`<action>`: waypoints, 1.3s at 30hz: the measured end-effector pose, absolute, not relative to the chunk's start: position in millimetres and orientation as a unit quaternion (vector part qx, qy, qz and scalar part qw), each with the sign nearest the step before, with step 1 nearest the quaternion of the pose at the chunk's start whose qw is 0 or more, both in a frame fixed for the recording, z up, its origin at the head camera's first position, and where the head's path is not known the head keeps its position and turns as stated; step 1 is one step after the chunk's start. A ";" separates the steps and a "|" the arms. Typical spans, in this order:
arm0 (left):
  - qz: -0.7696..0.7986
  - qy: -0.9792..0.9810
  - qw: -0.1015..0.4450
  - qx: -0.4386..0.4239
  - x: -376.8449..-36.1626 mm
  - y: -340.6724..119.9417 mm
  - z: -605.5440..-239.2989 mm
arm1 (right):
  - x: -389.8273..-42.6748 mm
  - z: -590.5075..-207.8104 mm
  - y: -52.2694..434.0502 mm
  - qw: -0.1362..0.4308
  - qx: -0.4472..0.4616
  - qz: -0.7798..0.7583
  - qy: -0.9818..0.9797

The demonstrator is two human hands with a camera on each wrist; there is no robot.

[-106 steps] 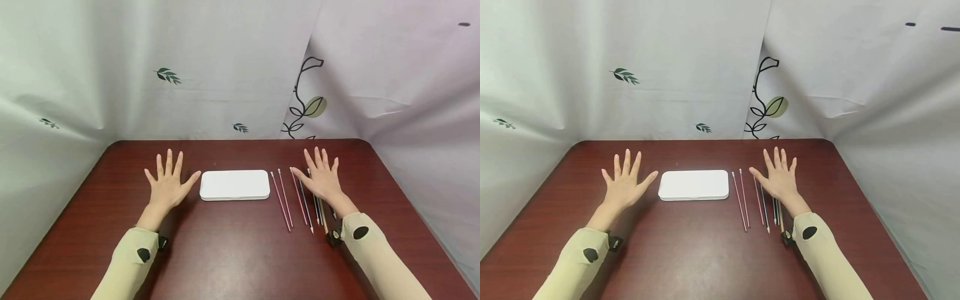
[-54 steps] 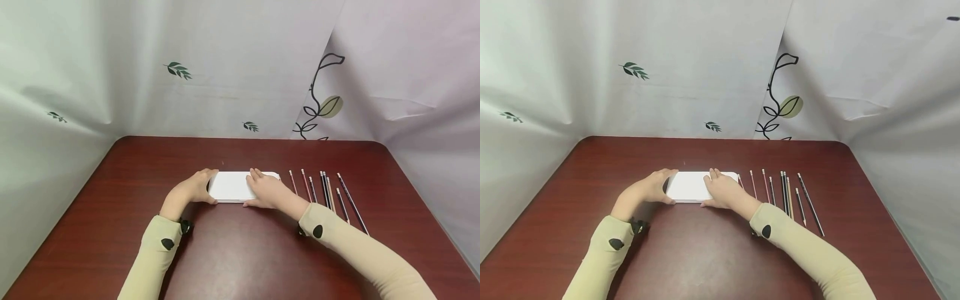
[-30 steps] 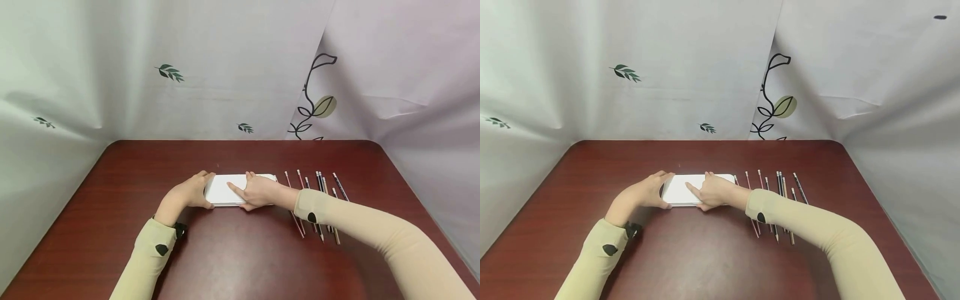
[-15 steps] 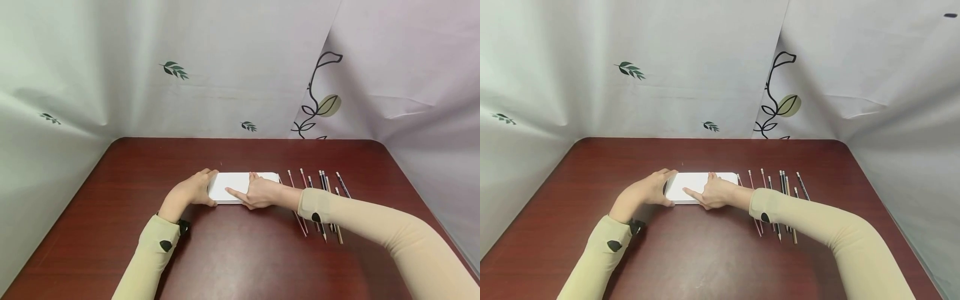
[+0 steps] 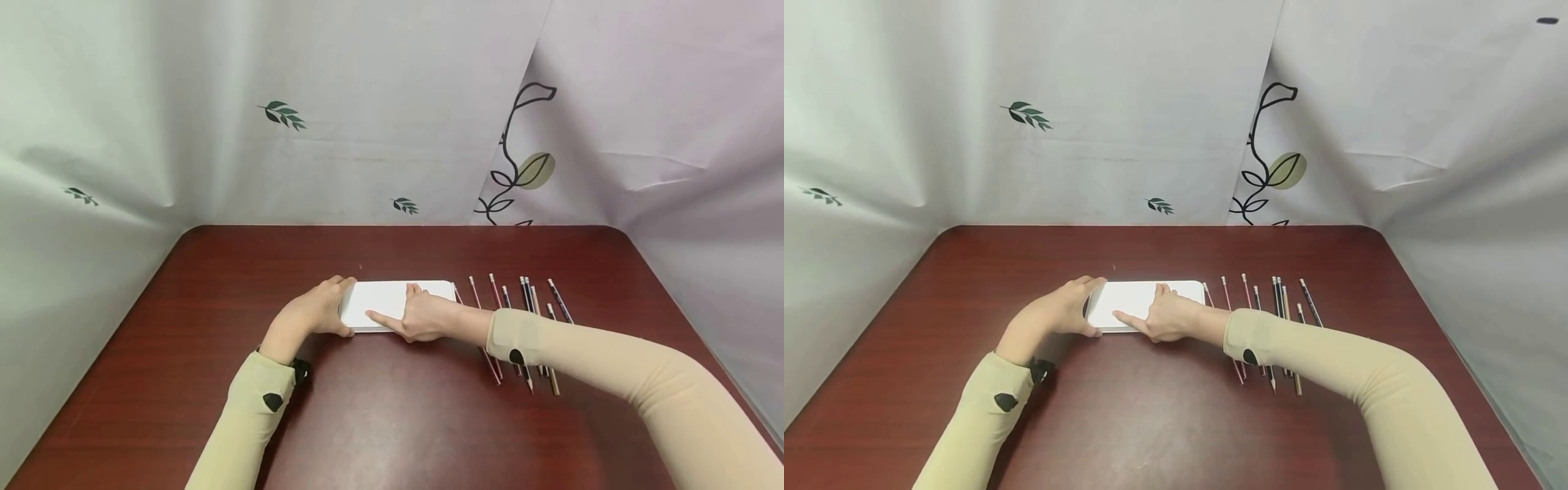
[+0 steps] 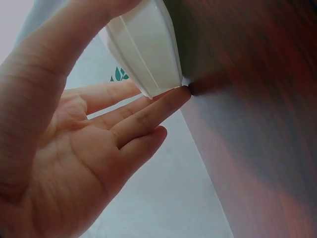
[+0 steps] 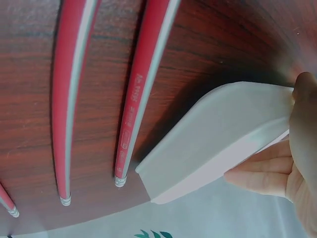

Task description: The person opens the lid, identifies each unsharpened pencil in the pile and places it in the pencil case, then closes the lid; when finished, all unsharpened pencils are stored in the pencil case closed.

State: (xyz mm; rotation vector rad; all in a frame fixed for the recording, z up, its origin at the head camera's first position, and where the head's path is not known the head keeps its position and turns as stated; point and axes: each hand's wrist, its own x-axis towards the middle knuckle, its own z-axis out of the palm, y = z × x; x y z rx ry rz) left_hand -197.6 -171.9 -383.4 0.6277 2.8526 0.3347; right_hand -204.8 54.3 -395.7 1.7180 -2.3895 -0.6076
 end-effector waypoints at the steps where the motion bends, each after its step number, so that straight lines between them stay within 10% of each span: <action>1: 0.112 0.966 0.102 0.211 -198.0 -172.1 -383.6 | -204.8 -396.2 53.8 0.072 0.572 -0.201 -0.792; 8: 0.113 0.965 0.120 0.202 -202.0 -172.0 -384.6 | -202.5 -397.8 50.8 0.166 0.570 -0.211 -0.776; 39: 0.119 0.960 0.109 0.229 -201.7 -177.0 -383.5 | -186.1 -385.0 23.5 0.073 0.541 -0.294 -0.785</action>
